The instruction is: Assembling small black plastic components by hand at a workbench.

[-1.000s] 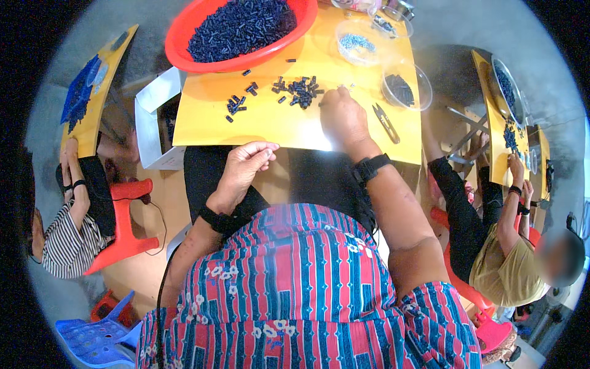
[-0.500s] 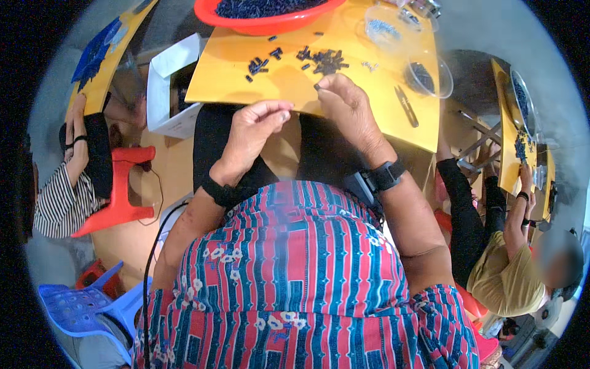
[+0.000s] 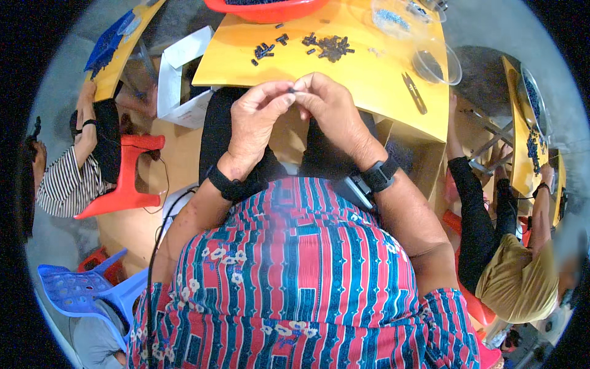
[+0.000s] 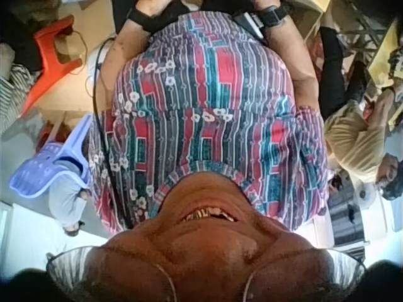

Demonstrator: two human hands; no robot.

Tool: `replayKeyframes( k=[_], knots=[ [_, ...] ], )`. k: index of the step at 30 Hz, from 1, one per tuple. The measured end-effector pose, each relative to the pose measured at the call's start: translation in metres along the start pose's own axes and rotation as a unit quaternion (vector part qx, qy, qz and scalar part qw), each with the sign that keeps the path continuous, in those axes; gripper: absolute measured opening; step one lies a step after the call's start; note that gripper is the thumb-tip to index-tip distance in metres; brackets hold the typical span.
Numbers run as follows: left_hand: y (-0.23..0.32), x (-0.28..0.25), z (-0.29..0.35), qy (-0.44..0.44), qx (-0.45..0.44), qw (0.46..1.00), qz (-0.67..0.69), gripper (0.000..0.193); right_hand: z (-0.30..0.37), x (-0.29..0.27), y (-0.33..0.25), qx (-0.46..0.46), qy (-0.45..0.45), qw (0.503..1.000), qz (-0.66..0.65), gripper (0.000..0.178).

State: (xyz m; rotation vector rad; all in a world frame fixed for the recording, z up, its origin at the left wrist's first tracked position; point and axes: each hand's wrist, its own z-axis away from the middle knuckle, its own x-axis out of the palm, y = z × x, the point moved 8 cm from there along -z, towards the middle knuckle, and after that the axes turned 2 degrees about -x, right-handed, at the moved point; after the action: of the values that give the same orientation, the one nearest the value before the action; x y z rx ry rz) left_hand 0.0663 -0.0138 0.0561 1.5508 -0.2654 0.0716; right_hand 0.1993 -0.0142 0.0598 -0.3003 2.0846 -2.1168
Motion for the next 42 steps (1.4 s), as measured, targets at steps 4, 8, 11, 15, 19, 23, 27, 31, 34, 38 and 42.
replayKeyframes(
  k=[4, 8, 11, 15, 19, 23, 27, 31, 34, 38, 42],
  knots=[
    [0.004, 0.017, -0.004, -0.011, -0.044, 0.999, 0.003, 0.018, -0.001, -0.017, -0.012, 0.015, -0.002, 0.998, -0.061, 0.007],
    [0.005, 0.043, -0.011, -0.04, -0.065, 0.997, 0.022, 0.016, 0.001, -0.043, -0.026, -0.005, -0.002, 0.998, -0.057, 0.008],
    [0.005, 0.057, -0.015, -0.06, -0.072, 0.995, 0.034, 0.015, 0.005, -0.061, -0.027, 0.014, 0.008, 0.999, -0.031, 0.008],
    [0.009, 0.063, -0.022, -0.051, -0.089, 0.994, 0.02, 0.014, 0.002, -0.104, -0.04, 0.01, 0.08, 0.994, 0.075, 0.008],
    [0.012, 0.07, -0.028, -0.077, -0.089, 0.993, 0.026, 0.014, -0.001, -0.184, -0.035, -0.048, 0.213, 0.953, 0.21, 0.008],
    [0.013, 0.074, -0.028, -0.082, -0.082, 0.993, 0.014, 0.013, 0.002, -0.223, -0.049, 0.018, 0.289, 0.927, 0.237, 0.016],
    [0.012, 0.081, -0.03, -0.085, -0.089, 0.992, 0.018, 0.015, -0.002, -0.238, -0.067, 0.002, 0.317, 0.873, 0.371, 0.018],
    [0.019, 0.086, -0.034, -0.098, -0.075, 0.992, -0.017, 0.019, -0.011, -0.245, -0.081, -0.029, 0.326, 0.864, 0.382, 0.017],
    [0.023, 0.083, -0.034, -0.099, -0.058, 0.993, 0.0, 0.02, -0.017, -0.24, -0.088, -0.041, 0.315, 0.851, 0.419, 0.014],
    [0.029, 0.087, -0.036, -0.1, -0.053, 0.993, 0.019, 0.02, -0.023, -0.235, -0.097, -0.065, 0.3, 0.819, 0.485, 0.012],
    [0.034, 0.092, -0.034, -0.116, -0.051, 0.992, 0.028, 0.018, -0.022, -0.23, -0.106, -0.065, 0.311, 0.818, 0.479, 0.012]
  ],
)
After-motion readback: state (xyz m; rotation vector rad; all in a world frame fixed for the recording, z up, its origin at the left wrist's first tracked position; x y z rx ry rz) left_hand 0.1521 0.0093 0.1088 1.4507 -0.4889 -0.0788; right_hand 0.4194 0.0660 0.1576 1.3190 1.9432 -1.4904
